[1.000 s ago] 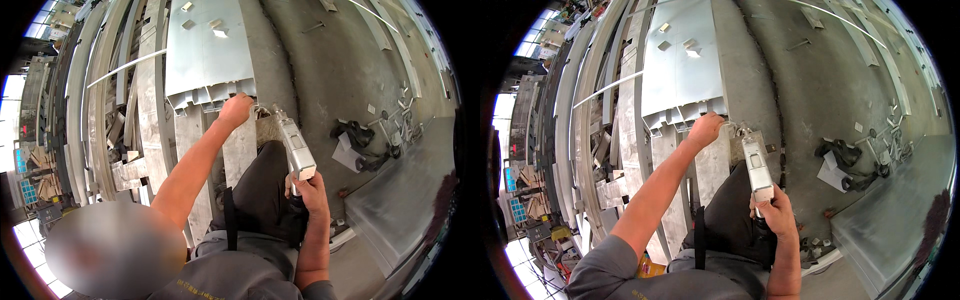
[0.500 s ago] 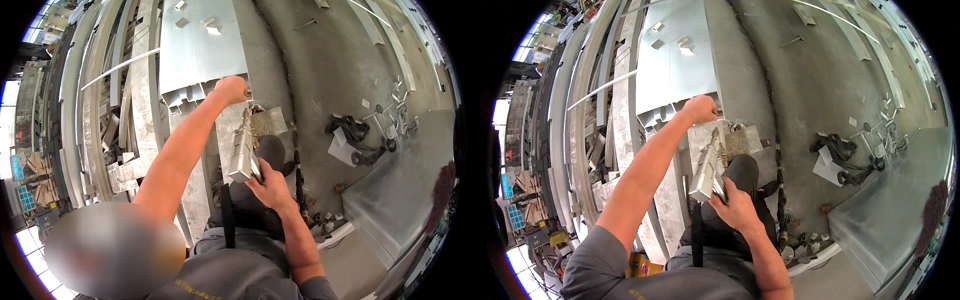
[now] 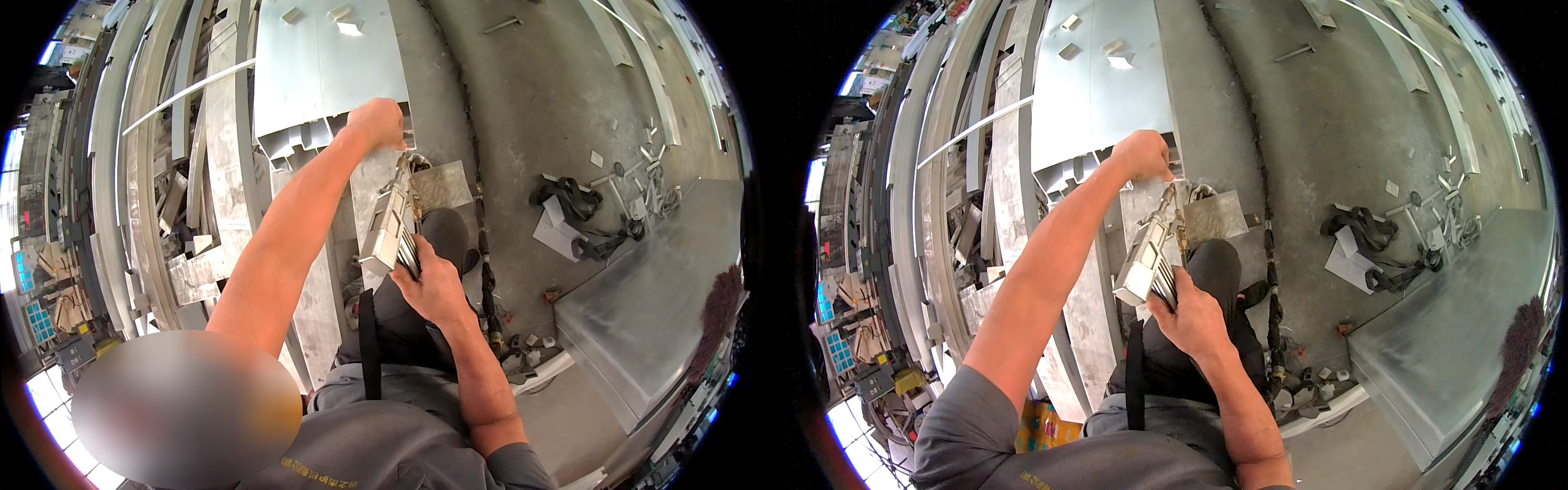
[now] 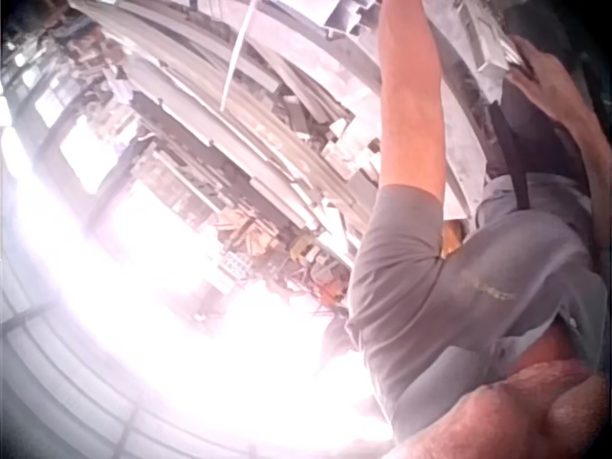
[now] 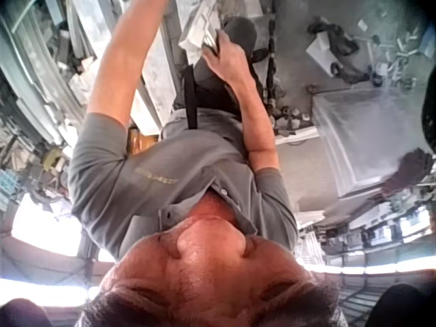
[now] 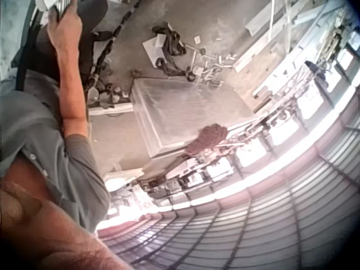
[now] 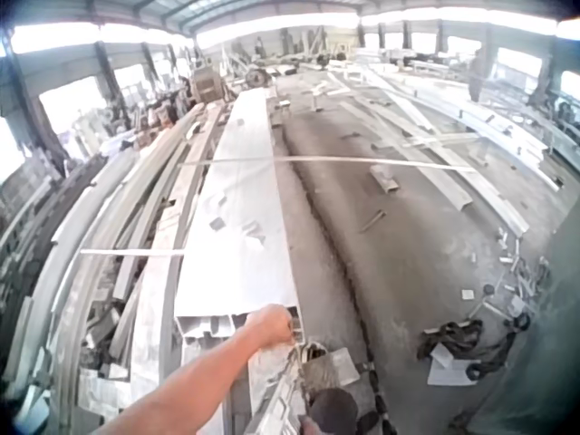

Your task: The person welds metal frame components using a handheld welding torch. They position small metal pieces, then apply the torch to create welds along the seams of the frame, producing bright sparks and smoke.

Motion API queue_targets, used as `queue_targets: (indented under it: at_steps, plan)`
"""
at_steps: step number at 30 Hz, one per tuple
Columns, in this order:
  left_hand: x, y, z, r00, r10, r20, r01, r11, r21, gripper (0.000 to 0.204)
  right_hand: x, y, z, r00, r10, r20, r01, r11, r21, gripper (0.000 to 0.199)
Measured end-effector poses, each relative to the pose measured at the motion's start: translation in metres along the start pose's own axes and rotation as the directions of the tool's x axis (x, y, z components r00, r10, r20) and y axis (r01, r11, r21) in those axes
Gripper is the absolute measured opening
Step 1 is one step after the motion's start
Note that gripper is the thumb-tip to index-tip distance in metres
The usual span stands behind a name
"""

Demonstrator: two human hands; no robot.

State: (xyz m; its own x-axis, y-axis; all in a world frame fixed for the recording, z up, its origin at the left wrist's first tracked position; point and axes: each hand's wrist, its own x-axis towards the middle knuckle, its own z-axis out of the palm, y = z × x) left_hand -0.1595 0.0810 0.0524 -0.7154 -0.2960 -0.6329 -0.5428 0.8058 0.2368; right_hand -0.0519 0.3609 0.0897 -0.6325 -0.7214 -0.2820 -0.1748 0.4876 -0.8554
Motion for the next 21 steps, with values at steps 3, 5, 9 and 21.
queue_targets:
  at_steps: [3,5,9,21]
  plan:
    - [0.012,-0.002,0.005,0.999,-0.028,-0.029,0.031,0.993,0.113,0.036,0.004,-0.009,0.005,0.997,0.033,0.068,-0.033,0.999,0.003,0.058]
    - [0.022,-0.009,0.011,0.999,0.02,-0.039,-0.015,0.992,0.126,0.042,0.005,-0.01,0.01,0.999,0.014,0.053,-0.013,1.0,-0.024,0.057]
    - [0.033,-0.003,0.014,0.996,0.079,-0.048,-0.071,0.985,0.157,0.04,0.008,-0.004,0.02,1.0,-0.007,0.008,0.007,0.996,-0.086,0.057]
    - [0.014,-0.003,0.008,0.99,0.116,-0.076,-0.105,0.986,0.131,0.039,0.014,-0.007,0.037,1.0,-0.01,-0.001,0.01,0.996,-0.089,0.045]
